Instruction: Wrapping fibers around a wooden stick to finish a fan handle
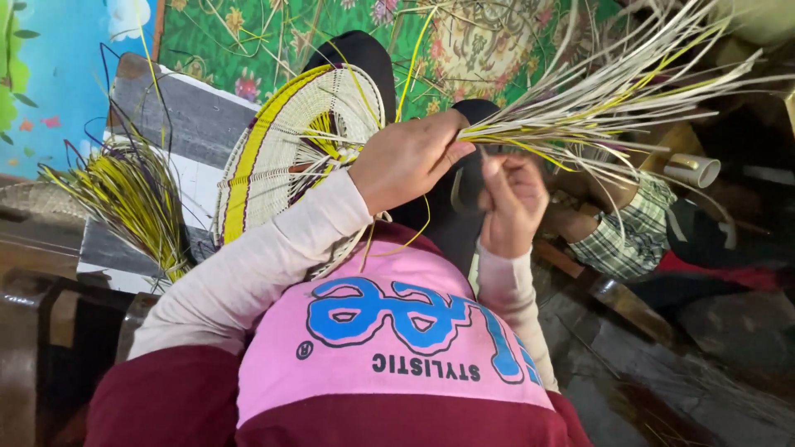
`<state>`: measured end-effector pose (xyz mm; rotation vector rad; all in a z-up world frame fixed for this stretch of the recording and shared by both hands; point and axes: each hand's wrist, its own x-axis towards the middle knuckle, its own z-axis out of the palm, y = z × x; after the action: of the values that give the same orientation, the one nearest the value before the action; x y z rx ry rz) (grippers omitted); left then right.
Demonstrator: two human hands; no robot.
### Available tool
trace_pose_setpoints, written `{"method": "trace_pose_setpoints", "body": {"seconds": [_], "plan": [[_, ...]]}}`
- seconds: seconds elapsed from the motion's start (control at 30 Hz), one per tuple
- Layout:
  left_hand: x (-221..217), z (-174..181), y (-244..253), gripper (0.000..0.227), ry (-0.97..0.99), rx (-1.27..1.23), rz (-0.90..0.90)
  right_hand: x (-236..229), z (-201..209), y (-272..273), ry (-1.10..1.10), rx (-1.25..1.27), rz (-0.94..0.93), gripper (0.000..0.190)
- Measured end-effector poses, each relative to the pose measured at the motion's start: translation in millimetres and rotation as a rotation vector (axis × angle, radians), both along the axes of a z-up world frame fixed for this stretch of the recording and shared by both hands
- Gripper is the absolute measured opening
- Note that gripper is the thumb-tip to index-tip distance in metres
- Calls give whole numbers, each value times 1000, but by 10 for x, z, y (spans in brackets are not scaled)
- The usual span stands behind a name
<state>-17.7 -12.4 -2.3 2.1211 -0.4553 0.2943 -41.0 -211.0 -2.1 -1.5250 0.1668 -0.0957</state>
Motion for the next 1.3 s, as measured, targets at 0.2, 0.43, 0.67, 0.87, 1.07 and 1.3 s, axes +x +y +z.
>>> {"method": "trace_pose_setpoints", "body": {"seconds": [0.2, 0.43, 0.67, 0.87, 1.07, 1.3], "plan": [[81, 246, 163, 36, 46, -427, -130, -175, 206, 115, 310, 566, 231, 19], [28, 216, 159, 23, -207, 1, 10, -179, 283, 227, 320, 593, 249, 28], [75, 289, 193, 16, -370, 110, 129, -237, 393, 255, 259, 460, 305, 32], [140, 423, 277, 16, -281, -69, 37, -40, -195, 11, 92, 123, 383, 28], [215, 446, 337, 17, -6, -296, -55, 333, -183, 141, -146, 199, 429, 43], [386, 337, 349, 10, 387, -411, -233, 508, -341, 186, -148, 145, 483, 25]]}}
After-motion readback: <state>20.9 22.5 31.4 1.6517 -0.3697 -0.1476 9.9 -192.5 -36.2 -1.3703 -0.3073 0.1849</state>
